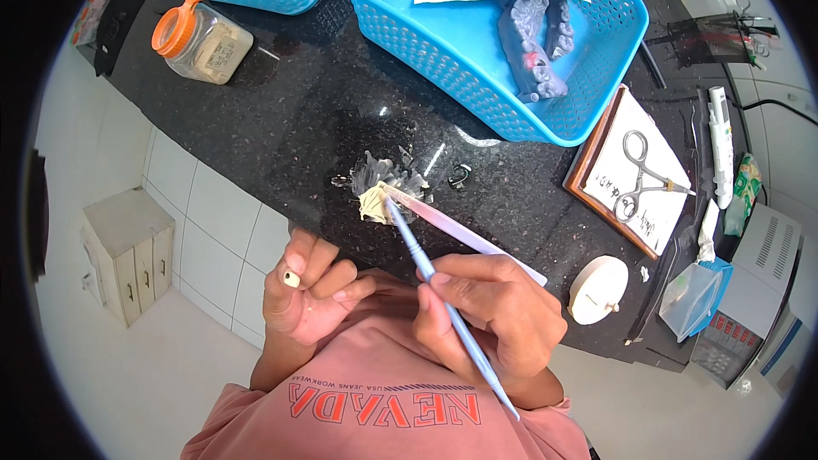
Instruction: Applying ceramic paste to a dental crown and placing it onto a dental model for fit.
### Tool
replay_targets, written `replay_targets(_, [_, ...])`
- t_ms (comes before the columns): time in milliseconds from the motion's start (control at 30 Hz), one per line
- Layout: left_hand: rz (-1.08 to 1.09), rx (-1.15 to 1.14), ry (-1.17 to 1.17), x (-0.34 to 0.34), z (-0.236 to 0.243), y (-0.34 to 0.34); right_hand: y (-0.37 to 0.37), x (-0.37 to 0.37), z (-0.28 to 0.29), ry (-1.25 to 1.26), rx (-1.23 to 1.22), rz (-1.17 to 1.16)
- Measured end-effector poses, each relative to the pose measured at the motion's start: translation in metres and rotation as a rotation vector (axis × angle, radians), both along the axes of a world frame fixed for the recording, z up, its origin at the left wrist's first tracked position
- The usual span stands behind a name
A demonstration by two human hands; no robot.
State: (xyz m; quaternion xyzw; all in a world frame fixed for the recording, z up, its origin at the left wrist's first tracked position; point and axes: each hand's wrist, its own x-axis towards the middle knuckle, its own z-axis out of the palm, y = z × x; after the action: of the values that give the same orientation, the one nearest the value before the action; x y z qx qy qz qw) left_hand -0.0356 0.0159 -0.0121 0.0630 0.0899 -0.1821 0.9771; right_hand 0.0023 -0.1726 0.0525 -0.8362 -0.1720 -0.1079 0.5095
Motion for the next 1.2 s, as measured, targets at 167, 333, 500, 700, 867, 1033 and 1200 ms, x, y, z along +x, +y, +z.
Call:
replay_targets(167, [0.054, 0.078, 0.035, -0.003, 0.002, -0.002, 0.001, 0.000, 0.000, 0.025, 0.033, 0.028])
replay_targets(333, [0.102, 0.122, 0.060, -0.002, 0.003, -0.005, 0.002, 0.001, -0.001, 0.016, 0.034, 0.053])
replay_targets(500, [0.121, 0.121, 0.056, -0.003, -0.002, -0.007, 0.001, -0.002, -0.001, 0.047, 0.071, 0.001])
replay_targets(700, [0.141, 0.127, 0.069, -0.002, -0.002, -0.010, 0.001, -0.002, -0.003, 0.038, 0.091, 0.058])
replay_targets(867, [0.215, 0.197, 0.061, -0.004, -0.002, -0.014, 0.005, -0.002, 0.000, 0.088, 0.378, 0.173])
replay_targets(1033, [0.282, 0.251, 0.042, -0.005, -0.005, -0.016, 0.008, 0.002, -0.003, 0.061, 0.326, 0.195])
replay_targets(1200, [0.322, 0.285, 0.037, -0.005, -0.004, -0.017, 0.007, 0.004, -0.002, 0.049, 0.226, 0.254])
